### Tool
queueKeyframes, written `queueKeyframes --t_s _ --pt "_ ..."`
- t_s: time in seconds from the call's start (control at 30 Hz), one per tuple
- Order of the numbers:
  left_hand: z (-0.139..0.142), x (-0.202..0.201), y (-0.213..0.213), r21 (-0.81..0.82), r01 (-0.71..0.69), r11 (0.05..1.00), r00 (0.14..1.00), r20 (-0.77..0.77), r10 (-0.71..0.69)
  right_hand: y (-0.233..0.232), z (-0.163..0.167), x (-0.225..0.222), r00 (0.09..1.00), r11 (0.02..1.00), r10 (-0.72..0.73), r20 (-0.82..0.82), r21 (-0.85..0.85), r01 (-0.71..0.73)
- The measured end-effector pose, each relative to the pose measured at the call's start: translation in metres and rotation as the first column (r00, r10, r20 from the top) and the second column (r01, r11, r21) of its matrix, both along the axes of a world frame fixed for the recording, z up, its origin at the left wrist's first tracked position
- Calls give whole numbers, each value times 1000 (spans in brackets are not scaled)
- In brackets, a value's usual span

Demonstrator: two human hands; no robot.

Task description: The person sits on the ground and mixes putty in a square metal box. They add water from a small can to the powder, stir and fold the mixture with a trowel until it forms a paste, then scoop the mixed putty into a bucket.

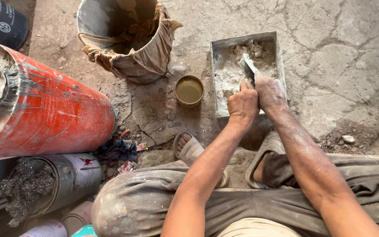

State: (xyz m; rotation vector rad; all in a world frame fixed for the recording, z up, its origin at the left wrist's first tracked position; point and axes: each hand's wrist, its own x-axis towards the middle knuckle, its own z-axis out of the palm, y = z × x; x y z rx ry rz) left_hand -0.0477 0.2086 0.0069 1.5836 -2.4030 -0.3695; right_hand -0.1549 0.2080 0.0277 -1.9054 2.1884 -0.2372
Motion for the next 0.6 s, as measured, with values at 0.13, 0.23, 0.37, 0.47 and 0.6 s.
queueKeyframes --t_s 0.13,0.23,0.37,0.47,0.6 --pt "-6 1 -3 44 15 999 1000 -13 -15 -1 -3 0 999 997 -38 19 72 37" --pt "-8 0 -5 31 15 999 1000 -23 -14 -1 -2 0 1000 998 -20 -3 58 21" --pt "-11 0 -4 90 30 996 999 9 -31 0 -2 2 999 992 -2 -45 123 7" --pt "-16 5 0 106 33 994 999 7 -34 1 -6 5 997 991 44 -69 130 -34" --pt "-24 11 6 64 9 998 999 -40 -6 3 -10 10 997 987 49 -68 154 -38"
